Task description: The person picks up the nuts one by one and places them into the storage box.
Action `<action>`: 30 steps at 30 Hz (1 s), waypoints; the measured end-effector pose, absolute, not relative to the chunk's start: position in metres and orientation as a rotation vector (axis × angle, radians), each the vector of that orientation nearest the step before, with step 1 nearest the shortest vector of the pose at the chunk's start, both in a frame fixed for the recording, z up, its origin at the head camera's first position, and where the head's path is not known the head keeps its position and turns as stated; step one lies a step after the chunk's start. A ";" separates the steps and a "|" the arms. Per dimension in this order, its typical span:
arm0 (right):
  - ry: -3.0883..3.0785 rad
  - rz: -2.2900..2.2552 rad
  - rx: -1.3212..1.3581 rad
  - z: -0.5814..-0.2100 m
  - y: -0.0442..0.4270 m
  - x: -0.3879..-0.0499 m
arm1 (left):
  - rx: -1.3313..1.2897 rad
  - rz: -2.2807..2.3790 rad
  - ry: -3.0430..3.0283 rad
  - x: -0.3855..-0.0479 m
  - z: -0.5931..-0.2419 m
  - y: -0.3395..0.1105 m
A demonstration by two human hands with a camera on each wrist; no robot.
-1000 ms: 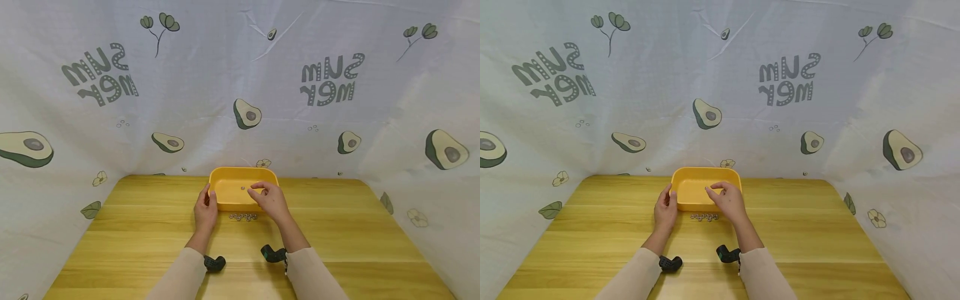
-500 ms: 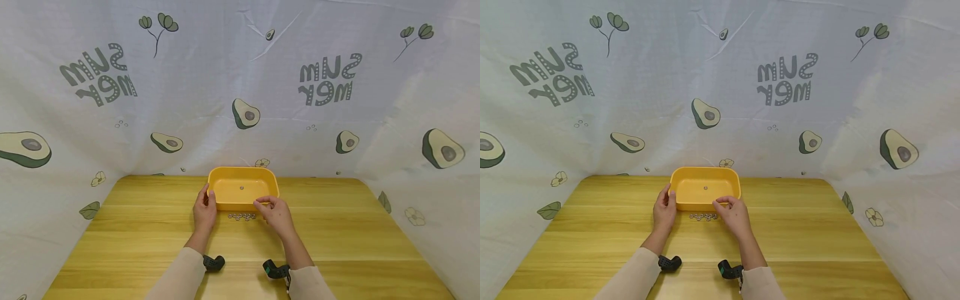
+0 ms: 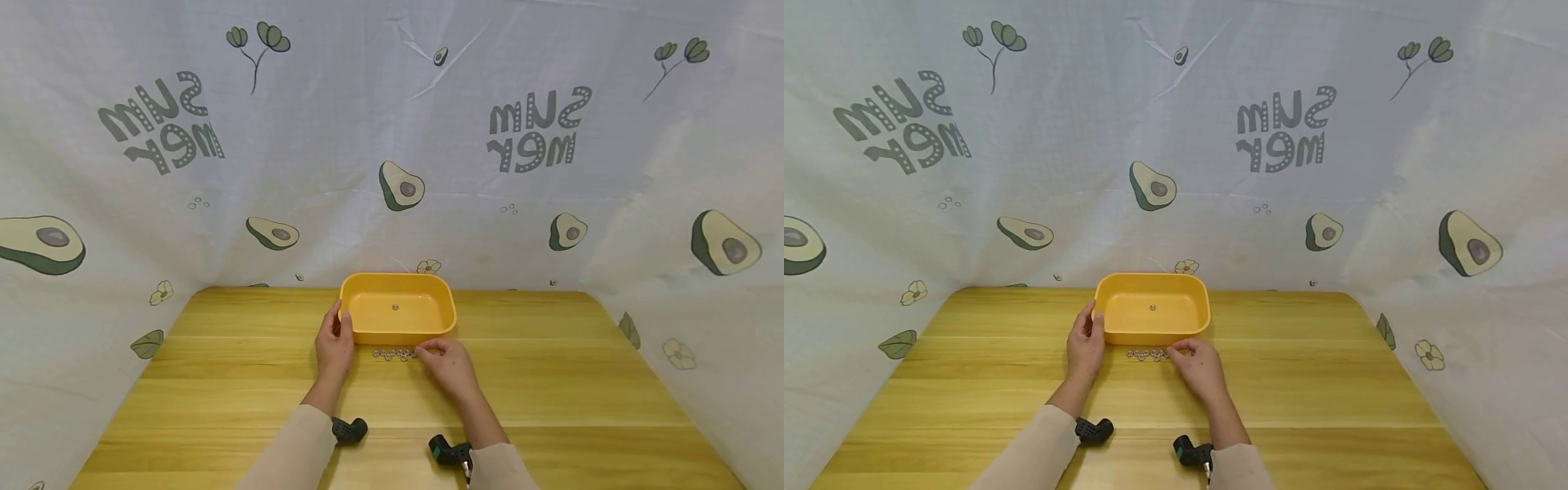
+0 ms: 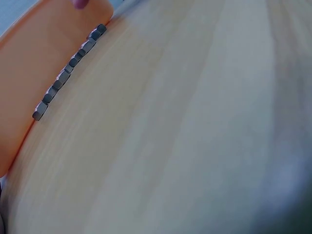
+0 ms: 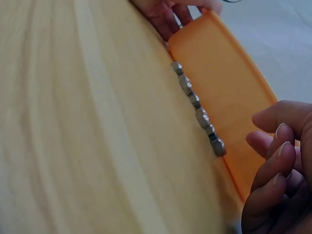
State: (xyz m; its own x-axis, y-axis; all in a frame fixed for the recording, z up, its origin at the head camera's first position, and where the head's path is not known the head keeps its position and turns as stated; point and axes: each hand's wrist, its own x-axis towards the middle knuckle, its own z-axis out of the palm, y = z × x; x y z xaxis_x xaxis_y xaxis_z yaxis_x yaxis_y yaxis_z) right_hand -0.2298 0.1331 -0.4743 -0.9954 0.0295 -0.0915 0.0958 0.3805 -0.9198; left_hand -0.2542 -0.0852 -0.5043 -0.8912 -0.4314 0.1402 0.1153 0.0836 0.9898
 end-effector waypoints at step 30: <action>2.948 -1.237 -0.019 -0.486 0.127 -0.232 | 0.305 -1.861 -1.971 -0.254 -0.505 -0.085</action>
